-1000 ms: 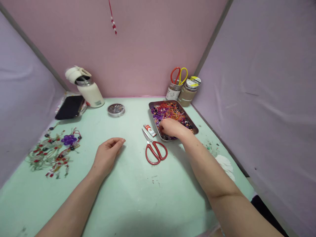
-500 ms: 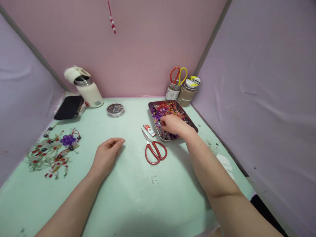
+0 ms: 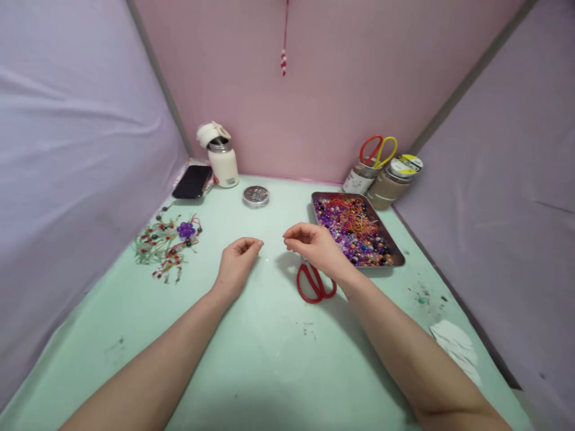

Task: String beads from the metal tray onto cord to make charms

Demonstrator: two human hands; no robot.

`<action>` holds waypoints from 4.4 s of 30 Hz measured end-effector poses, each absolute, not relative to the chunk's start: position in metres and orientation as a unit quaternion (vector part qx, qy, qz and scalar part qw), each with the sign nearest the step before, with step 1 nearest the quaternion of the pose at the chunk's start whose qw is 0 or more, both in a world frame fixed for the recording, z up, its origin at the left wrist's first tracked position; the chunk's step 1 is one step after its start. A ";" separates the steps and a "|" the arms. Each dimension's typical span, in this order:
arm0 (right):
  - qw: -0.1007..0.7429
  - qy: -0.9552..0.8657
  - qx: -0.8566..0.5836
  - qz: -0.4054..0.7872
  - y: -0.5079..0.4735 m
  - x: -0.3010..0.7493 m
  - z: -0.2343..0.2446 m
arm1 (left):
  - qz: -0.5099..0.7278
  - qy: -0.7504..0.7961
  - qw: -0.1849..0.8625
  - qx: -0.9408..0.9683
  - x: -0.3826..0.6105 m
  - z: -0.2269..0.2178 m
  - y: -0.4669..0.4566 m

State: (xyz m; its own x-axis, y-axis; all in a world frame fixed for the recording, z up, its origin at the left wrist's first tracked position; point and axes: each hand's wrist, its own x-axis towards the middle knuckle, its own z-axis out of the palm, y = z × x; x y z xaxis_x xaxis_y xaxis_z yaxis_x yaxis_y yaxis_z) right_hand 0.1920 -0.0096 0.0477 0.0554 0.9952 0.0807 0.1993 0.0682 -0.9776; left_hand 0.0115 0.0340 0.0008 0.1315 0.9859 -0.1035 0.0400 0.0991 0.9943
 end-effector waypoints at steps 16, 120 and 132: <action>0.545 -0.436 -0.531 0.481 -0.004 0.175 0.017 | 0.454 0.482 0.430 0.614 0.009 0.011 0.025; 0.199 -0.648 -0.733 0.058 -0.021 0.281 0.093 | 0.356 0.501 0.593 0.520 0.014 0.009 0.032; 0.021 -0.697 -0.703 0.136 -0.008 0.290 0.073 | 0.361 0.516 0.595 0.499 0.017 0.014 0.031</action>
State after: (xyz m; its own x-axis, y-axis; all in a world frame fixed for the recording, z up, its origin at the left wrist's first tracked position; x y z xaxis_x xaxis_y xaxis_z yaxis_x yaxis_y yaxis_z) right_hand 0.2905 -0.0080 0.0731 -0.0098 0.9868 -0.1616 0.9753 -0.0262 -0.2193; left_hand 0.0166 0.0310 0.0143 0.2063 0.9450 -0.2538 0.0842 0.2413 0.9668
